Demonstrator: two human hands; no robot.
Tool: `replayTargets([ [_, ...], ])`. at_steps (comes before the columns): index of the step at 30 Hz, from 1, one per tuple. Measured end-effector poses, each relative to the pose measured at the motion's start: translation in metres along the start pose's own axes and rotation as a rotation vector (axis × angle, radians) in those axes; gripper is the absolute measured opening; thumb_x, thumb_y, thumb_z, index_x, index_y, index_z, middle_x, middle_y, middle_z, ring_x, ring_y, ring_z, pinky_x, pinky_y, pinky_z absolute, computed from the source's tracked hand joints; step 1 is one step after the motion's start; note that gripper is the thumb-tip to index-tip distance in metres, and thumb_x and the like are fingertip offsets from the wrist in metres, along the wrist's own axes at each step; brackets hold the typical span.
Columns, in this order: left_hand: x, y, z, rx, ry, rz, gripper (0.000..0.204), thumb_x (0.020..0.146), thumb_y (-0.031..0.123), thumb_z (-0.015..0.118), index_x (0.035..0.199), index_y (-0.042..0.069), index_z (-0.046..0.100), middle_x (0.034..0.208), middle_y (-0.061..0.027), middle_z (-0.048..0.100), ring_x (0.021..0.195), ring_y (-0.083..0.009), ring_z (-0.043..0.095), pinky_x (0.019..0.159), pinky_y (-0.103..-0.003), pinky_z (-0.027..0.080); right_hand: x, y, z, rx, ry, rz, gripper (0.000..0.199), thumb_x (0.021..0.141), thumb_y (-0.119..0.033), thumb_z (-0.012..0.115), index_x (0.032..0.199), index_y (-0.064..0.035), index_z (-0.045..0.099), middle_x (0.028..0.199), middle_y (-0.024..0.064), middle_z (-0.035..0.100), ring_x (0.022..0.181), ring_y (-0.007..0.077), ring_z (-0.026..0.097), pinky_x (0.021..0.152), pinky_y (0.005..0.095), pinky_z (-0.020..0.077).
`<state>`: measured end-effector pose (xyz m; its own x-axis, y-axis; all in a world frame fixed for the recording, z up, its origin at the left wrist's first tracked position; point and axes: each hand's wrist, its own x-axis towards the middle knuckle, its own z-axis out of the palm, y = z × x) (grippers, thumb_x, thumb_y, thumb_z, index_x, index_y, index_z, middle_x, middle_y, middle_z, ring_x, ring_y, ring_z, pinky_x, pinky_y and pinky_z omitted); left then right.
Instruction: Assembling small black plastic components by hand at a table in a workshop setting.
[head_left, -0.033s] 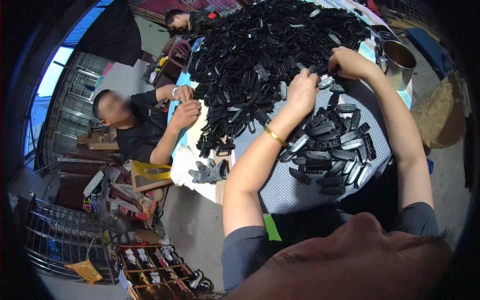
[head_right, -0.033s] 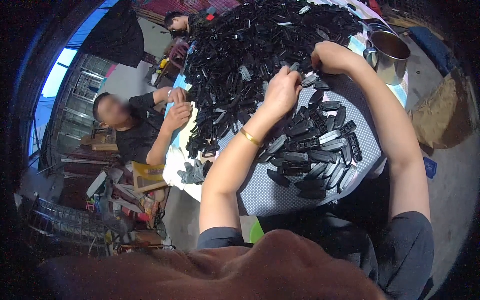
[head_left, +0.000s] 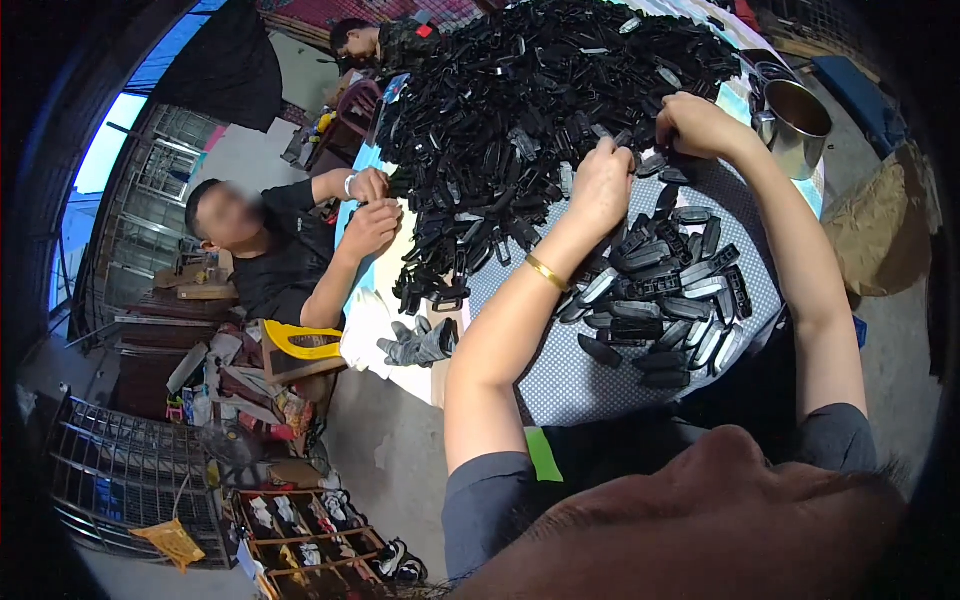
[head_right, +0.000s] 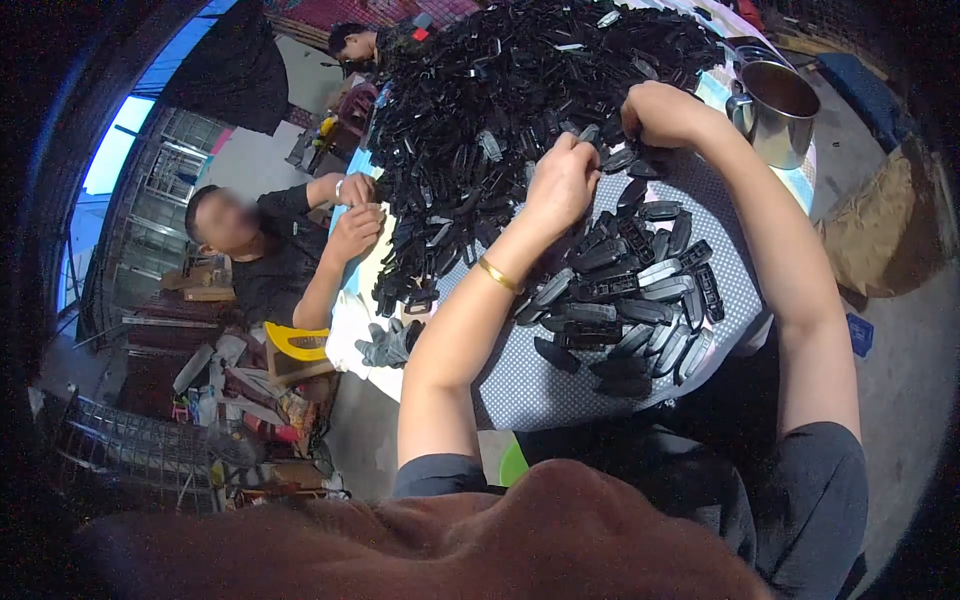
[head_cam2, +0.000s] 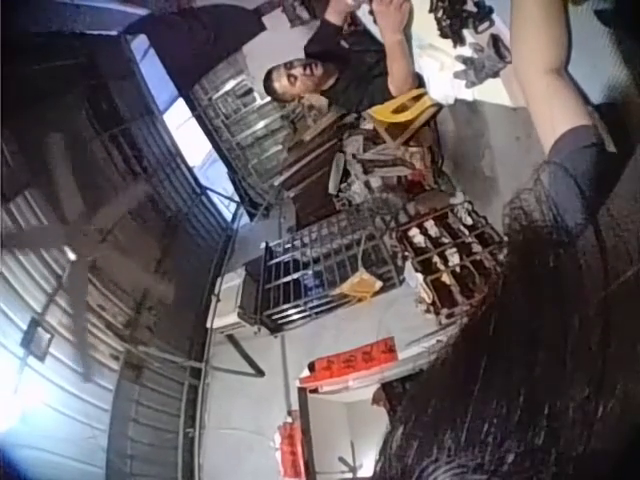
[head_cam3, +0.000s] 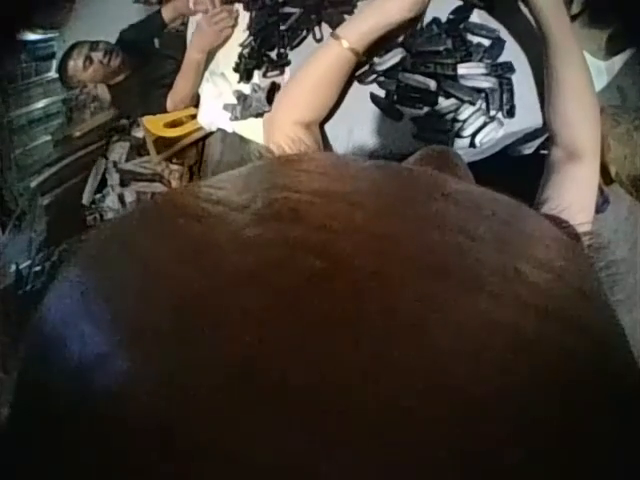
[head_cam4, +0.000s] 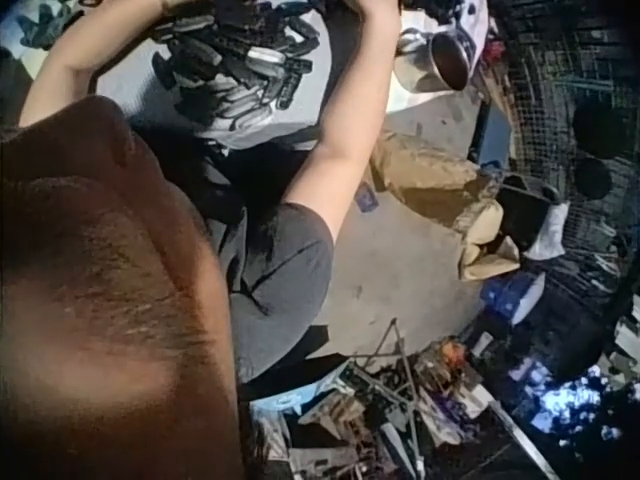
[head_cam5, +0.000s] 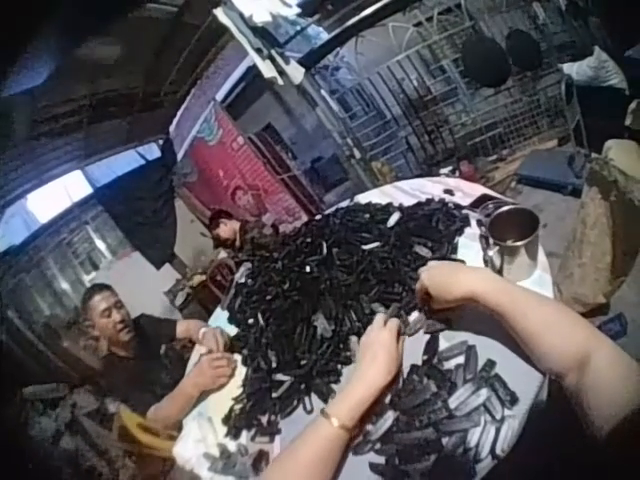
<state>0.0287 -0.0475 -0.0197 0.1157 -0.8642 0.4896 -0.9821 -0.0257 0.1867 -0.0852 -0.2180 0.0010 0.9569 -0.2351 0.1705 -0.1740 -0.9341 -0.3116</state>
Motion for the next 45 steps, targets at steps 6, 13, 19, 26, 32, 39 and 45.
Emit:
replayTargets([
  [6,-0.018,-0.003,-0.011,-0.092,0.059,0.006,0.018,0.066,-0.001,0.058,0.084,0.003,0.059,0.081,-0.0153,0.053,0.075,-0.0330,0.056,0.069,-0.038,0.046,0.010,-0.016,0.009,0.162,0.447,-0.153,0.020,0.067,-0.006,0.060,0.087,-0.0050,0.063,0.076,0.0103,0.055,0.072,0.0268,0.055,0.067,0.0341,0.0448],
  [13,-0.031,-0.007,-0.025,-0.154,-0.049,-0.200,0.022,0.067,0.009,0.064,0.086,0.001,0.056,0.086,-0.0179,0.055,0.081,-0.0347,0.055,0.072,-0.040,0.045,0.015,-0.041,0.011,1.052,0.194,0.058,0.026,0.079,0.000,0.044,0.103,-0.0018,0.053,0.080,0.0053,0.058,0.066,0.0091,0.057,0.058,0.0205,0.0475],
  [19,-0.028,-0.031,-0.011,-0.423,0.088,-0.304,0.022,0.070,0.008,0.063,0.089,0.000,0.056,0.078,-0.0120,0.059,0.069,-0.0221,0.058,0.063,-0.032,0.047,0.015,-0.059,0.025,1.252,0.226,0.117,0.028,0.077,-0.001,0.046,0.104,0.0001,0.055,0.086,0.0070,0.059,0.072,0.0109,0.059,0.065,0.0206,0.0478],
  [26,-0.024,-0.020,-0.030,-1.461,0.094,-0.648,0.028,0.078,0.001,0.059,0.104,-0.005,0.051,0.083,-0.0061,0.057,0.067,-0.0131,0.059,0.061,-0.021,0.050,0.014,-0.068,0.039,0.978,0.294,-0.039,0.026,0.076,-0.009,0.061,0.099,0.0022,0.059,0.093,0.0072,0.061,0.085,0.0149,0.059,0.076,0.0252,0.0463],
  [32,-0.025,-0.018,-0.033,-1.393,0.116,-0.559,0.036,0.079,0.001,0.059,0.113,-0.006,0.048,0.088,-0.0058,0.056,0.074,-0.0134,0.060,0.065,-0.022,0.050,0.011,-0.070,0.035,0.719,0.405,-0.070,0.028,0.075,-0.009,0.061,0.101,0.0001,0.060,0.095,0.0095,0.061,0.087,0.0159,0.059,0.076,0.0264,0.0463],
  [39,-0.026,-0.023,-0.028,-1.253,0.229,-0.584,0.028,0.078,0.003,0.060,0.106,-0.002,0.056,0.087,-0.0040,0.060,0.074,-0.0095,0.057,0.062,-0.021,0.048,0.011,-0.074,0.039,0.722,0.497,-0.237,0.027,0.074,-0.013,0.063,0.100,-0.0033,0.062,0.089,0.0087,0.061,0.076,0.0182,0.059,0.070,0.0274,0.0463],
  [45,-0.028,-0.022,-0.029,-1.242,0.260,-0.538,0.029,0.078,0.002,0.059,0.107,-0.002,0.057,0.092,-0.0061,0.061,0.074,-0.0094,0.057,0.065,-0.021,0.048,0.011,-0.079,0.047,0.682,0.533,-0.178,0.026,0.074,-0.007,0.064,0.099,-0.0034,0.062,0.085,0.0078,0.059,0.075,0.0155,0.057,0.063,0.0242,0.0448],
])
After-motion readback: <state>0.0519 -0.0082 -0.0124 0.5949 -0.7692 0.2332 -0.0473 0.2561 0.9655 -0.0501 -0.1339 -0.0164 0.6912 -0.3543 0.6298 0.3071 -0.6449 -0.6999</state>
